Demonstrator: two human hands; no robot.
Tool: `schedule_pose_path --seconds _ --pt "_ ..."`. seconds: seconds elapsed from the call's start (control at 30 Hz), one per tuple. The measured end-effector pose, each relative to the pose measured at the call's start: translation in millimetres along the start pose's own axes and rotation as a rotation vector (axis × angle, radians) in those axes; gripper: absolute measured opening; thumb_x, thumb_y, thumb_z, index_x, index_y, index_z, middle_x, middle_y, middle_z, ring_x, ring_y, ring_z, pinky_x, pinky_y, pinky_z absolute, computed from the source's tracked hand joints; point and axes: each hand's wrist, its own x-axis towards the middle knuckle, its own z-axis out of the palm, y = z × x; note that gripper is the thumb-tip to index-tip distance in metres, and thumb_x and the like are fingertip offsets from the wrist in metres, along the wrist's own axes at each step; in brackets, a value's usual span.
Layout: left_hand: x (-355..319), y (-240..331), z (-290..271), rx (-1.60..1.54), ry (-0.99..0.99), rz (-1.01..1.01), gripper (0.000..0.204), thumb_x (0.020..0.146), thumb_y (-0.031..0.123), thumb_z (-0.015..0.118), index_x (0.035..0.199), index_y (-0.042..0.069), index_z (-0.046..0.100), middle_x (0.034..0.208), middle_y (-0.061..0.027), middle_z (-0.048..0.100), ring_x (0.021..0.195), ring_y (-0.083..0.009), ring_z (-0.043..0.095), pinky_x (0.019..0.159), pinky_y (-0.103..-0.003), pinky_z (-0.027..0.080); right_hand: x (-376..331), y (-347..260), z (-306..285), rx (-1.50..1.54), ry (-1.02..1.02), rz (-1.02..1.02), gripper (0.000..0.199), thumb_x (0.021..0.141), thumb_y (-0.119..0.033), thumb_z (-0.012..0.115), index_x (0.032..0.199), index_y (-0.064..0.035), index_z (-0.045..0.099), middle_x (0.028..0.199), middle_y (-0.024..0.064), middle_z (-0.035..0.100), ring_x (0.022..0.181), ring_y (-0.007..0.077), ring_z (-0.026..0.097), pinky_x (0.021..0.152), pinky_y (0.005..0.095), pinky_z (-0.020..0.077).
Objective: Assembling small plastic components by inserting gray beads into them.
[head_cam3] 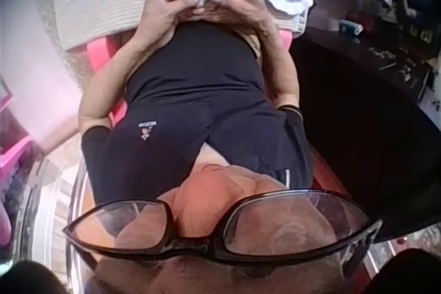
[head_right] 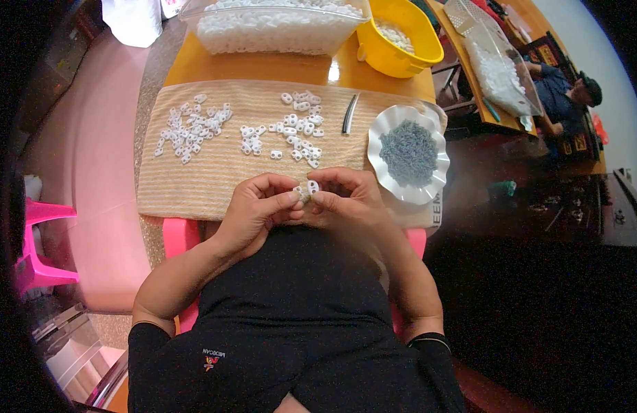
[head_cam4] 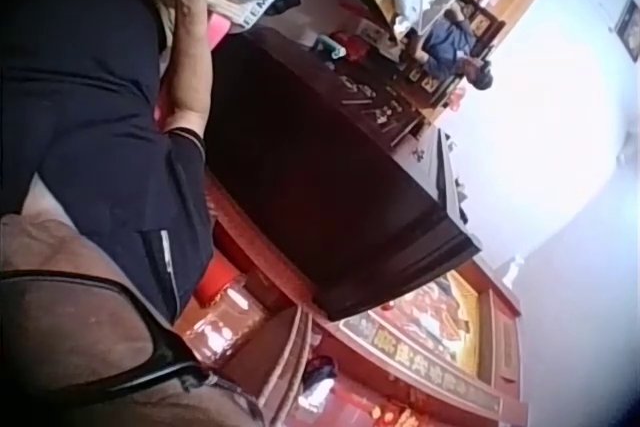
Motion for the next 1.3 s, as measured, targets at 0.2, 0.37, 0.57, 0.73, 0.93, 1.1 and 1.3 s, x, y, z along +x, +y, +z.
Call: schedule_pose_path --seconds 0.2,0.37,0.57,0.73,0.93,1.1,1.3 --pt "0 1 1 0.007 -0.003 0.001 0.014 0.088 0.004 0.063 0.101 -0.001 0.06 0.09 -0.008 0.065 0.078 -0.0122 0.064 0.072 -0.026 0.057 0 1 1 0.007 -0.007 -0.012 0.031 0.086 -0.001 0.066 0.115 0.0054 0.059 0.094 0.0103 0.067 0.08 0.0159 0.066 0.07 0.027 0.0559" --pt "0 1 1 0.004 -0.019 0.002 0.015 0.088 0.003 0.063 0.101 -0.002 0.06 0.091 -0.009 0.066 0.078 -0.0127 0.064 0.072 -0.026 0.056 -1 3 0 0.029 -0.035 0.003 0.031 0.087 -0.001 0.064 0.116 0.0058 0.058 0.098 0.0108 0.067 0.082 0.0154 0.066 0.073 0.0263 0.0553" --pt "0 0 1 0.009 -0.031 0.008 0.015 0.088 0.004 0.063 0.102 -0.002 0.06 0.092 -0.0098 0.066 0.079 -0.0129 0.064 0.072 -0.026 0.056 -1 2 2 0.07 -0.042 0.013 0.031 0.087 0.0 0.064 0.117 0.0061 0.058 0.099 0.0108 0.067 0.086 0.0152 0.066 0.076 0.0263 0.0546" --pt "0 0 1 0.028 -0.028 0.009 0.017 0.088 0.004 0.063 0.103 -0.003 0.06 0.092 -0.0099 0.066 0.079 -0.0136 0.064 0.073 -0.026 0.056 -2 -3 9 0.104 -0.038 0.032 0.03 0.087 -0.001 0.064 0.115 0.0053 0.058 0.1 0.01 0.067 0.088 0.0143 0.065 0.079 0.0267 0.0542" --pt "1 0 0 0.03 -0.033 0.003 0.018 0.087 0.003 0.063 0.103 -0.003 0.06 0.093 -0.0103 0.066 0.079 -0.0143 0.065 0.073 -0.027 0.056 -3 -10 14 0.128 -0.029 0.066 0.029 0.086 -0.002 0.065 0.114 0.0043 0.058 0.099 0.0087 0.066 0.088 0.014 0.065 0.076 0.0271 0.056" --pt "1 0 0 0.037 -0.03 -0.006 0.018 0.087 0.003 0.063 0.103 -0.003 0.06 0.094 -0.0107 0.066 0.08 -0.0148 0.065 0.073 -0.027 0.056 -4 -8 9 0.117 -0.043 0.103 0.031 0.088 0.0 0.063 0.118 0.0061 0.057 0.102 0.0108 0.067 0.092 0.0143 0.065 0.081 0.0266 0.0527" --pt "0 2 1 0.03 -0.031 -0.014 0.017 0.087 0.004 0.064 0.102 -0.002 0.06 0.094 -0.0105 0.067 0.08 -0.015 0.065 0.073 -0.026 0.056 -4 -9 11 0.095 -0.026 0.111 0.031 0.087 -0.004 0.065 0.116 0.0031 0.057 0.097 0.0083 0.065 0.085 0.0142 0.065 0.075 0.0284 0.0571"
